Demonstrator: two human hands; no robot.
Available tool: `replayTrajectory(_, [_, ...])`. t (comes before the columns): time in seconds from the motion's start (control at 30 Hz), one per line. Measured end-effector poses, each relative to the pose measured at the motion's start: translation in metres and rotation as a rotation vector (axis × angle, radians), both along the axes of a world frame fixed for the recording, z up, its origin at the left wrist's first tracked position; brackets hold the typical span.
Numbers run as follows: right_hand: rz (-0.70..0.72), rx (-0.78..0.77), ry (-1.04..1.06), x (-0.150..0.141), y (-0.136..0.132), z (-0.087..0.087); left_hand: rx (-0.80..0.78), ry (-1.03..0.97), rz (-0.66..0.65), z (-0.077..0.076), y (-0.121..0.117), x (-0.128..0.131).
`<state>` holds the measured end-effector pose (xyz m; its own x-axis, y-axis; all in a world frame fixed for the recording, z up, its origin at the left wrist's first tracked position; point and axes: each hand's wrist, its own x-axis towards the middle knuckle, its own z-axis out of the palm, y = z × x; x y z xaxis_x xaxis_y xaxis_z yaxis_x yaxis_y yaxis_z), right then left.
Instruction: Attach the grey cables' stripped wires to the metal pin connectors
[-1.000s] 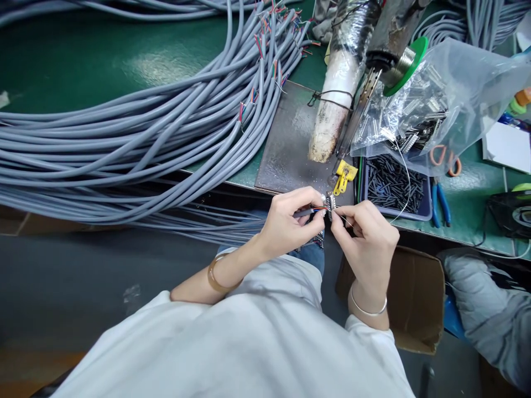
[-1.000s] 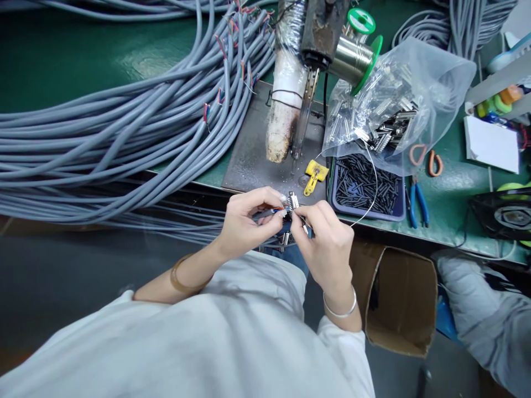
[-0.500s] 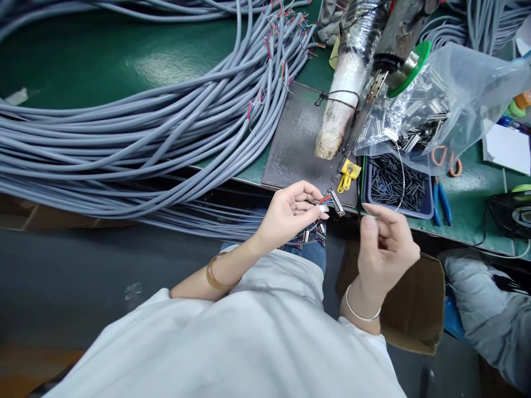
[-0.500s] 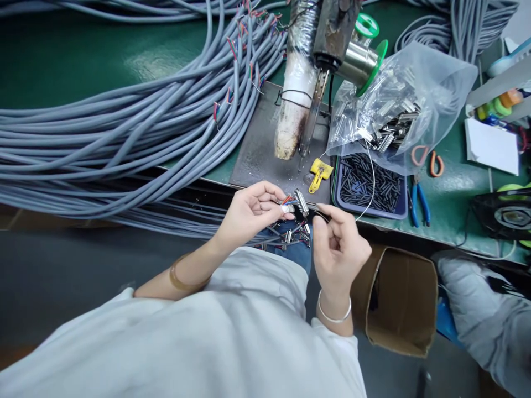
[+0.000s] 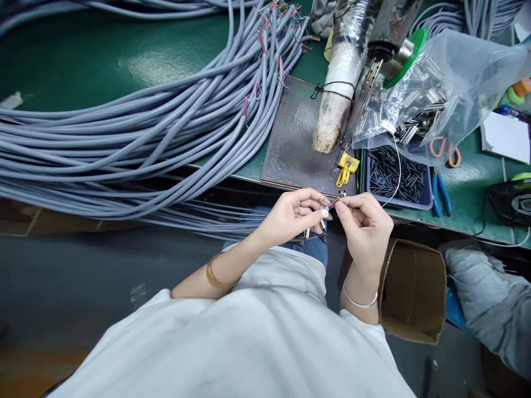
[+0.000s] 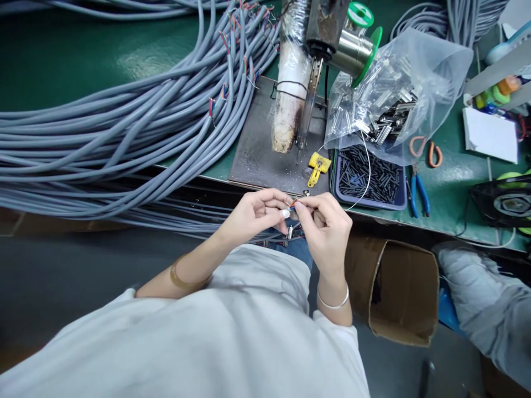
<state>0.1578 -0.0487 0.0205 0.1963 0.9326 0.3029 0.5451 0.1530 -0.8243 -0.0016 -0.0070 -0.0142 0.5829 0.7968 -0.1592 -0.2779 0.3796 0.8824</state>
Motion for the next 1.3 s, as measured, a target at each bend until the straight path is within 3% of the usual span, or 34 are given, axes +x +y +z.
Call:
replayTrajectory(0.1, [-0.056, -0.002, 0.129, 0.002, 0.0, -0.003, 0.024, 0.016, -0.022, 0.0, 0.002, -0.001])
replayTrajectory(0.2, [-0.145, 0.036, 0.18, 0.002, -0.003, -0.005, 0.121, 0.042, 0.132, -0.002, 0.0, 0.002])
replayTrajectory(0.37, [-0.095, -0.038, 0.213, -0.003, -0.009, -0.007, 0.534, 0.222, 0.358, -0.008, -0.006, 0.008])
replayTrajectory(0.53, [-0.148, -0.072, 0.251, -0.007, -0.01, -0.012, 0.813, 0.29, 0.426, -0.011, -0.008, 0.009])
replayTrajectory(0.67, [-0.176, -0.079, 0.286, -0.008, -0.01, -0.015, 0.866, 0.288, 0.43, -0.011, -0.008, 0.009])
replayTrajectory(1.1, [-0.169, -0.057, 0.268, -0.009, -0.009, -0.015, 0.821, 0.326, 0.415, -0.011, -0.01, 0.01])
replayTrajectory(1.3, [-0.187, -0.053, 0.296, -0.005, -0.007, -0.012, 0.985, 0.362, 0.461, -0.015, -0.011, 0.011])
